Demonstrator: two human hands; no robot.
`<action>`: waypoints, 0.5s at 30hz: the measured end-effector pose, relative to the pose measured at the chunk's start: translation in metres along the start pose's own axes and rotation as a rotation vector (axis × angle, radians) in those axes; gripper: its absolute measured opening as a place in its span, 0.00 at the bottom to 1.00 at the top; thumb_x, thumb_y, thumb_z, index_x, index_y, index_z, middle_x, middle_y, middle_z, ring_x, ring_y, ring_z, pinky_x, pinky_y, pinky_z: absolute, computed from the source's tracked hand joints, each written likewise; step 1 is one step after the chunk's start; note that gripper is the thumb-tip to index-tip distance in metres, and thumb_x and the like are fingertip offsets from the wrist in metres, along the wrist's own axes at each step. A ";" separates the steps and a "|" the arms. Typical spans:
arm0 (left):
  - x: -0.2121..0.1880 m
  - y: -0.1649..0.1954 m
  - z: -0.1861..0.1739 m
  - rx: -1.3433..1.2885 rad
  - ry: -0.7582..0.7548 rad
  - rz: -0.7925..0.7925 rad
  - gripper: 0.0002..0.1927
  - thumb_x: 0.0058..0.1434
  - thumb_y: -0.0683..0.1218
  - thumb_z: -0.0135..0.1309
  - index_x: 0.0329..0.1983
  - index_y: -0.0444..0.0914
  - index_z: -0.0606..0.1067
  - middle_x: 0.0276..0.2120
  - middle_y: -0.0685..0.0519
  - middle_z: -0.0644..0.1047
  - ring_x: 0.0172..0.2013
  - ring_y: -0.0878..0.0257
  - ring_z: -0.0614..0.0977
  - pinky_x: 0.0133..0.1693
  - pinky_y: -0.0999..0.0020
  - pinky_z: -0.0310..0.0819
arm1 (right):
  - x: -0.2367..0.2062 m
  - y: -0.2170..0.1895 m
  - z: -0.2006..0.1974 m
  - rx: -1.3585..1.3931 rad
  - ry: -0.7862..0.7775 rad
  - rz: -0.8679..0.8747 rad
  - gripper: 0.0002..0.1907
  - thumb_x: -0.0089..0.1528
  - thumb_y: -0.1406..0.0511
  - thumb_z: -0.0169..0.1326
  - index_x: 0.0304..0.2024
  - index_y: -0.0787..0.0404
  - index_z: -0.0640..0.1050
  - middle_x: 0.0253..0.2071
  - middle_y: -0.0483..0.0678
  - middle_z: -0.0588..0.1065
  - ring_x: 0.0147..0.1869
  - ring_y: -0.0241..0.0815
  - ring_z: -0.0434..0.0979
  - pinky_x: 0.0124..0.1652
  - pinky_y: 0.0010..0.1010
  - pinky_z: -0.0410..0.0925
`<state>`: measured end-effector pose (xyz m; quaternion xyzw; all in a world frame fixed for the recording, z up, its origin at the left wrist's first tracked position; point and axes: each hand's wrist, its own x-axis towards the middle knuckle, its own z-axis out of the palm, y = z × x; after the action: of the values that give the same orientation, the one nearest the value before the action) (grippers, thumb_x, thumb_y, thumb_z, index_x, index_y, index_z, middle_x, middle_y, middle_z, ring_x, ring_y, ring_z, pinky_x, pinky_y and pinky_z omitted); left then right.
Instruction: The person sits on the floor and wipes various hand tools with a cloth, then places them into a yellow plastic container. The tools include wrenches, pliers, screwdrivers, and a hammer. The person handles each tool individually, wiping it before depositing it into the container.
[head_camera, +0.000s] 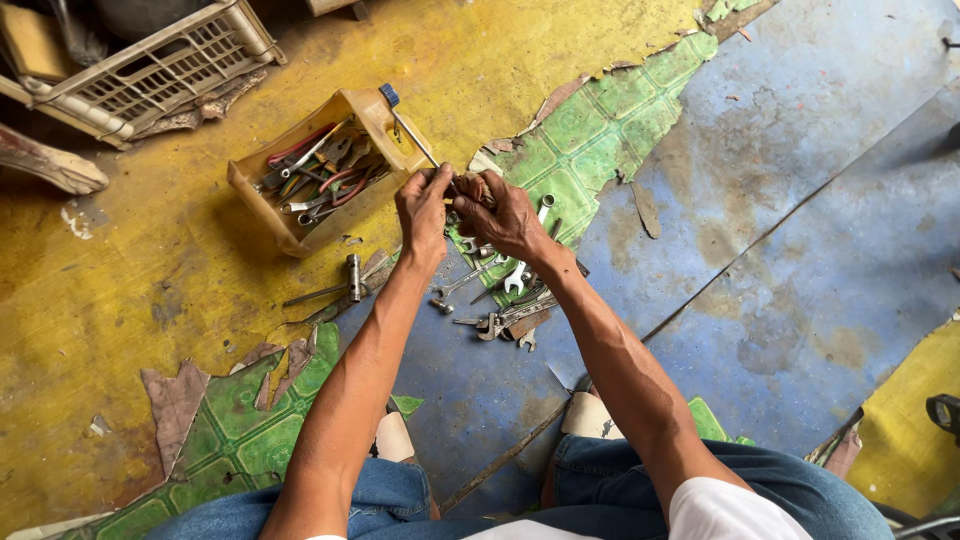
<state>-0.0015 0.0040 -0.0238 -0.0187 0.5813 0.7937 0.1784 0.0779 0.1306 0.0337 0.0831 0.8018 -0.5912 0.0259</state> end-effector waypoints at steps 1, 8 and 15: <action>0.002 0.001 -0.003 -0.033 0.028 0.042 0.12 0.68 0.48 0.58 0.35 0.35 0.78 0.30 0.50 0.79 0.30 0.64 0.77 0.35 0.68 0.74 | 0.001 0.002 0.001 -0.058 0.018 -0.022 0.16 0.68 0.55 0.52 0.46 0.63 0.73 0.29 0.50 0.79 0.30 0.41 0.81 0.28 0.34 0.75; 0.023 0.029 -0.028 -0.130 0.195 0.120 0.10 0.69 0.47 0.54 0.39 0.37 0.81 0.29 0.50 0.82 0.29 0.63 0.82 0.32 0.66 0.79 | 0.011 0.020 -0.018 0.252 0.139 0.045 0.23 0.71 0.49 0.44 0.44 0.58 0.80 0.35 0.46 0.81 0.38 0.34 0.81 0.41 0.31 0.76; 0.002 0.014 0.003 -0.094 0.168 0.155 0.10 0.70 0.46 0.53 0.42 0.38 0.82 0.33 0.52 0.84 0.29 0.66 0.81 0.33 0.68 0.78 | 0.002 0.010 0.036 -0.172 0.170 -0.336 0.22 0.71 0.56 0.43 0.53 0.70 0.73 0.26 0.48 0.75 0.27 0.36 0.75 0.29 0.38 0.73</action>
<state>-0.0070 0.0039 -0.0100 -0.0481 0.5560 0.8272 0.0661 0.0754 0.0996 0.0133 -0.0046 0.8512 -0.5074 -0.1339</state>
